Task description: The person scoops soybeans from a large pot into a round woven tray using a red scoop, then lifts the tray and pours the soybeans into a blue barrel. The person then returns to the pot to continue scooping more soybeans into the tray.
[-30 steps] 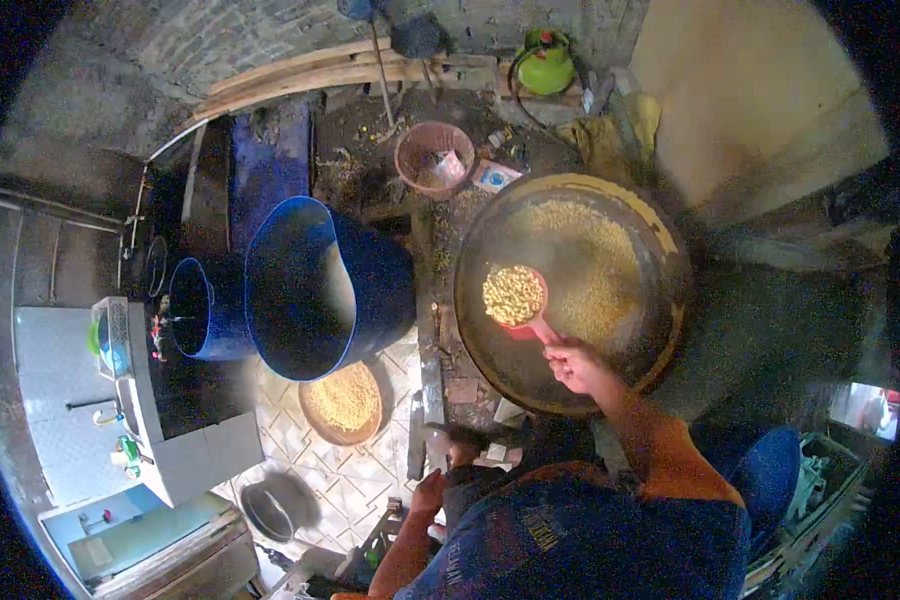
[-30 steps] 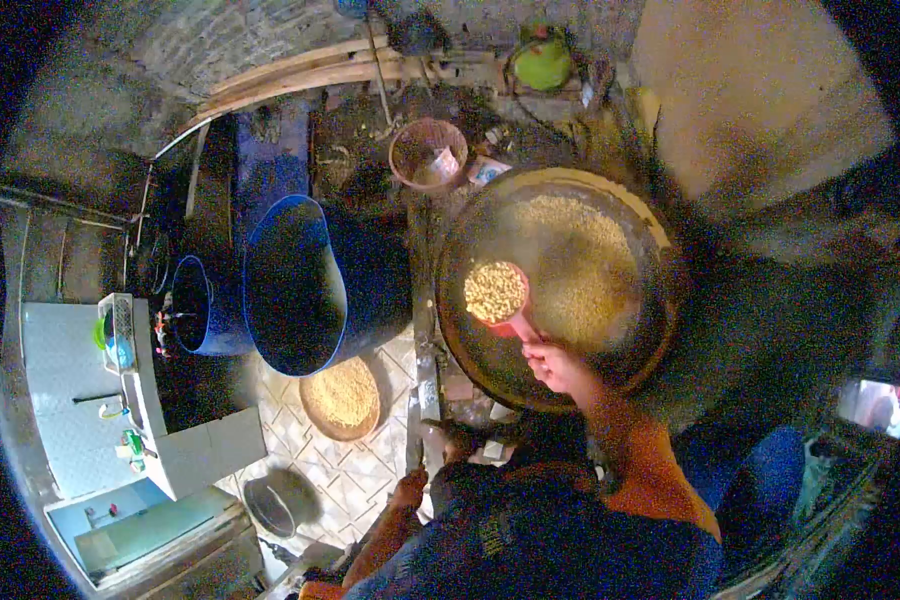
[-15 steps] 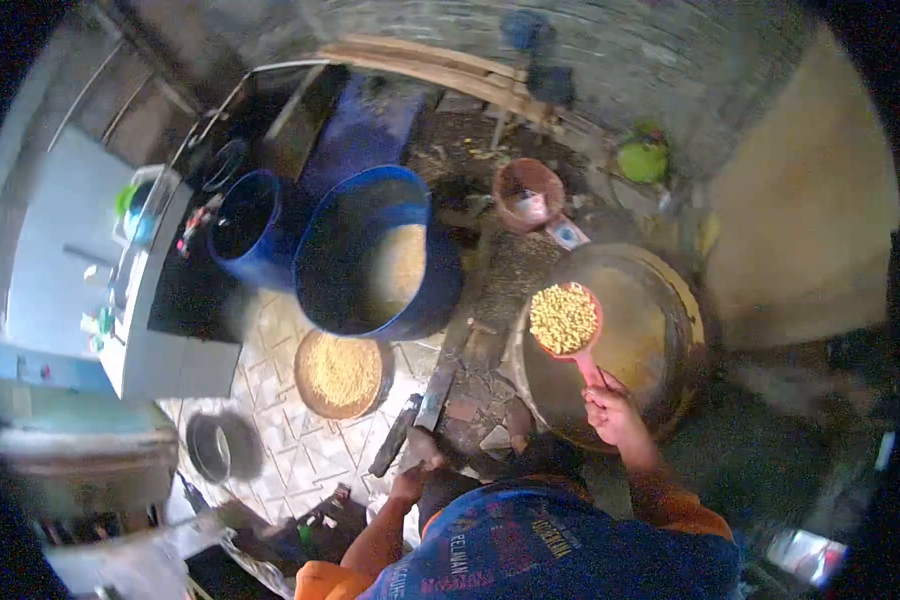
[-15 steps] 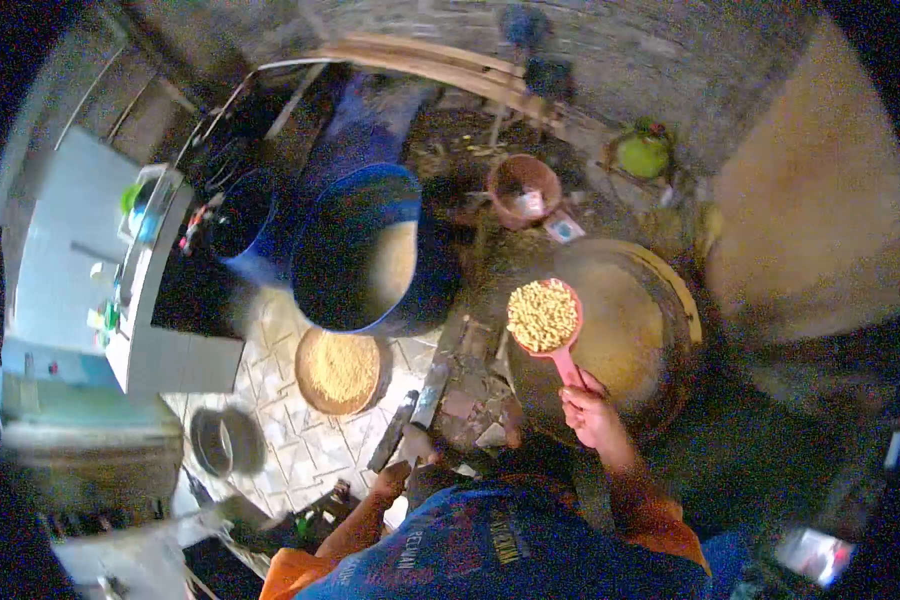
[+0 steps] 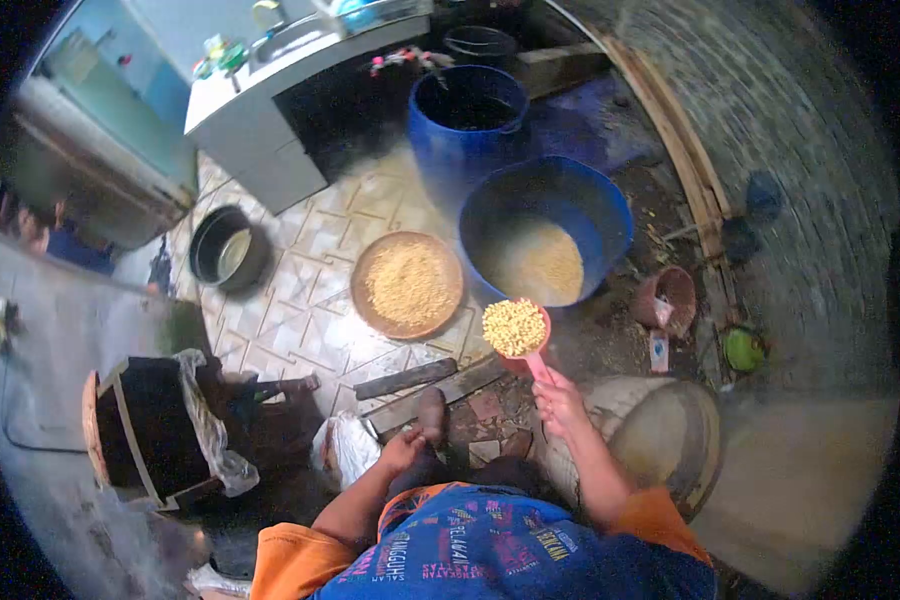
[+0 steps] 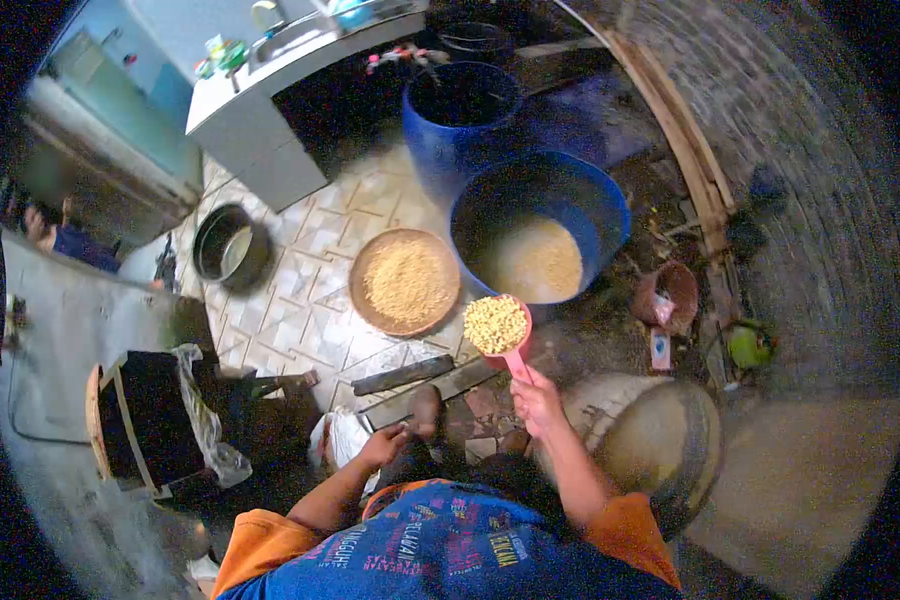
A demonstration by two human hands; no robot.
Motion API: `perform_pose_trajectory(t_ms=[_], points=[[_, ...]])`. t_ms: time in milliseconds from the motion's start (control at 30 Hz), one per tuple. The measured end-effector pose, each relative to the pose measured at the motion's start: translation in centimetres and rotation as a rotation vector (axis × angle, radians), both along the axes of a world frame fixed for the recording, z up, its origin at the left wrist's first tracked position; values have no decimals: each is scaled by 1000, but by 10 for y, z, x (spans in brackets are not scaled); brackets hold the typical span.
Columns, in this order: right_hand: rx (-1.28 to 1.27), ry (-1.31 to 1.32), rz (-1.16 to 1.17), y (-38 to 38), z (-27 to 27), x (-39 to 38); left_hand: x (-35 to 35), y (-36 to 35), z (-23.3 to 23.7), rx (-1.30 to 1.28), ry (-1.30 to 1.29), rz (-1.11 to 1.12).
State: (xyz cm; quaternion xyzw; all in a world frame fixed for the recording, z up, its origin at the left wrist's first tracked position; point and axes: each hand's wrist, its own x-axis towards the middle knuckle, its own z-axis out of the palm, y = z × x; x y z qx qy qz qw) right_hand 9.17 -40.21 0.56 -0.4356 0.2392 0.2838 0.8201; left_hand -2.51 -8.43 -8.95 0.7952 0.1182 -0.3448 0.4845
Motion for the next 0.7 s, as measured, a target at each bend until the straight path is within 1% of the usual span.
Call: perform_pose_trajectory(t_ms=[33,67,100,133,200,233,267,300,333,400,467,533,600,633,700], points=[[-65,8,41,22,-7,24,-2,19,-11,-1,8,26],[-65,14,62,44,-12,46,-1,36,-15,-9,43,67],[-213,-12,121,65,-18,65,1,49,-11,-15,72,105],[-362,-39,179,85,-21,85,0,60,-4,52,74,143],[-678,-189,308,115,-30,104,-22,75,-7,57,95,188],[-673,-180,317,125,-51,126,-19,83,-4,62,127,218],[-899,-358,368,132,-86,143,-21,92,-9,86,135,256],[-1124,-542,417,140,-105,156,-27,99,-18,85,133,259],[-1124,-543,422,148,-98,166,-36,104,-27,57,171,292],[-1387,-517,691,169,-64,186,-41,111,-27,42,220,346],[-1420,-499,699,186,-48,196,-42,112,-25,42,248,356],[-1456,-482,704,194,-43,207,-45,114,-32,40,273,363],[-1574,-496,812,199,-41,219,-48,115,-42,35,279,379],[-1577,-498,815,202,-39,224,-50,116,-47,31,279,381],[-1665,-511,932,210,-31,235,-46,119,-46,16,311,332]])
